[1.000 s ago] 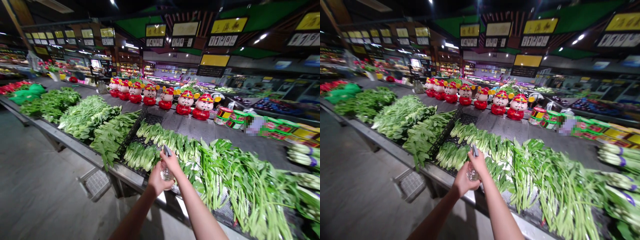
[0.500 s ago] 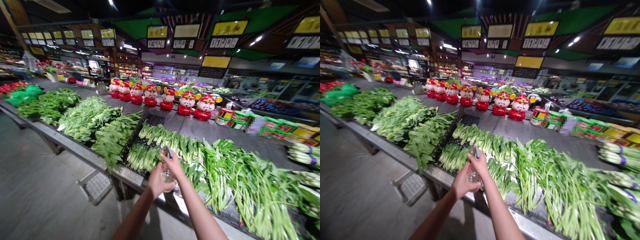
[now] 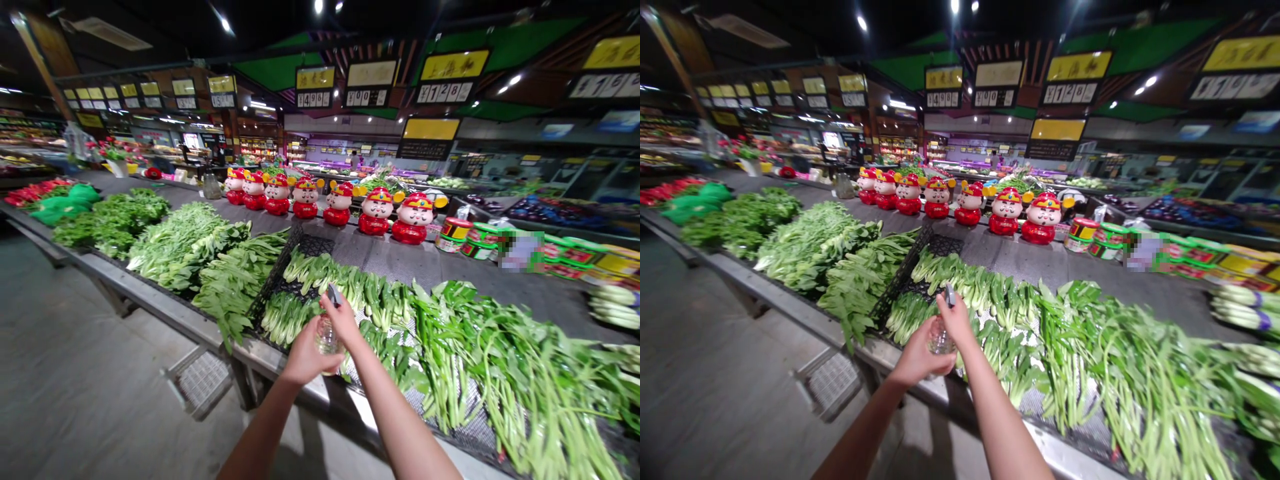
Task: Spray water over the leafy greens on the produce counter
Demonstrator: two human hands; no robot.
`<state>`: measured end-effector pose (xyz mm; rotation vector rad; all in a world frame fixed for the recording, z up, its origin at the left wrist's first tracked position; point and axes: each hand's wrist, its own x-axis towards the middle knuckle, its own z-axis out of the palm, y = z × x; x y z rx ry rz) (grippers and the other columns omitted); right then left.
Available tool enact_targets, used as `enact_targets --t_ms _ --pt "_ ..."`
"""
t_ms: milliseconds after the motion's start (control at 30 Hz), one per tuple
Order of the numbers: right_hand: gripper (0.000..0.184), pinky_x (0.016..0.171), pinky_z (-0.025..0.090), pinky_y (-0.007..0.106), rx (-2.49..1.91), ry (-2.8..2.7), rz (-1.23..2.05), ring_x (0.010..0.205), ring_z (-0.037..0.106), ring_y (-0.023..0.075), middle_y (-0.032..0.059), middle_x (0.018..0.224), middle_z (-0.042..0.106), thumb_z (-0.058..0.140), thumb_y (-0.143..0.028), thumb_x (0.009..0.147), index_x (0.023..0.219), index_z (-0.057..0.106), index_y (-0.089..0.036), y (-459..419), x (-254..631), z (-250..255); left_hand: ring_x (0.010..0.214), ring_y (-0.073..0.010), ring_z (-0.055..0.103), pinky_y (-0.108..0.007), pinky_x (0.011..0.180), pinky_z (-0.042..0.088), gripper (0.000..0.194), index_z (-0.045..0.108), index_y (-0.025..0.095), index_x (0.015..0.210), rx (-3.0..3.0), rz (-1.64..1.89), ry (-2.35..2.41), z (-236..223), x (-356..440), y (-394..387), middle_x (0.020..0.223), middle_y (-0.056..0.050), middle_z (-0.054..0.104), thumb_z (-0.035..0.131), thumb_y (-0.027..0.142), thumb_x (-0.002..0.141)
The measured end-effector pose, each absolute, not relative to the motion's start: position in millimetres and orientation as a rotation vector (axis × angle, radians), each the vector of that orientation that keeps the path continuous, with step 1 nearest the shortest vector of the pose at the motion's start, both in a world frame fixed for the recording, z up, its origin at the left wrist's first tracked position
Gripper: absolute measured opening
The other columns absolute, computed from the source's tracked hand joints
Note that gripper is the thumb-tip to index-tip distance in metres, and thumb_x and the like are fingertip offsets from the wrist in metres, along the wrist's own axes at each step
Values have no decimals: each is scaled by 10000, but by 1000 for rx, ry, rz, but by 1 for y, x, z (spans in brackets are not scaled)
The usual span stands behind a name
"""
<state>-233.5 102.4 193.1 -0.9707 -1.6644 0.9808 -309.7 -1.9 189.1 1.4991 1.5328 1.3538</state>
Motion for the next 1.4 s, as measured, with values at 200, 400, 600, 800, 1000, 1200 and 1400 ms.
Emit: enact_targets --t_ms 200,400,600,800,1000,1200,1400 --pt "310 619 432 302 -1028 -1672 995 660 561 191 15 674 610 532 -483 776 839 614 -190 98 -242 188 926 -203 610 -314 843 472 538 491 203 1082 1560 1376 1457 176 -317 -4 1023 -37 639 730 183 601" --pt "315 669 439 312 -989 -1670 1031 708 565 193 16 752 628 586 -462 744 905 629 -195 101 -244 186 975 -231 581 -336 856 455 623 469 210 1116 1588 1377 1636 166 -317 -1 1062 -51 606 765 247 568" --pt "361 685 445 312 -917 -1684 1092 730 577 192 24 780 640 594 -498 737 927 619 -192 106 -243 200 943 -230 587 -339 836 461 664 448 211 1142 1573 1372 1716 171 -311 6 1032 -52 606 769 272 564" --pt "338 613 437 300 -946 -1738 1048 658 577 192 32 692 633 531 -519 777 779 585 -186 105 -241 202 906 -206 598 -301 798 470 592 467 213 1095 1555 1385 1644 176 -307 2 1009 -28 618 754 220 577" --pt "345 558 410 286 -1075 -1772 1032 556 542 173 14 591 601 503 -522 790 697 550 -193 100 -239 186 918 -199 599 -293 812 466 542 478 194 1059 1513 1363 1584 168 -305 -5 1013 -34 623 736 179 583" --pt "351 640 455 309 -1007 -1685 1066 700 605 203 38 748 661 533 -525 768 823 603 -186 98 -233 176 954 -220 593 -326 864 456 620 466 193 1096 1514 1336 1586 164 -301 -7 1052 -54 621 763 195 551" --pt "378 680 469 317 -999 -1661 1014 765 610 211 42 819 672 548 -525 763 911 636 -188 97 -223 184 980 -239 579 -332 860 449 679 465 210 1130 1536 1305 1632 172 -297 -5 1068 -54 607 783 227 531"
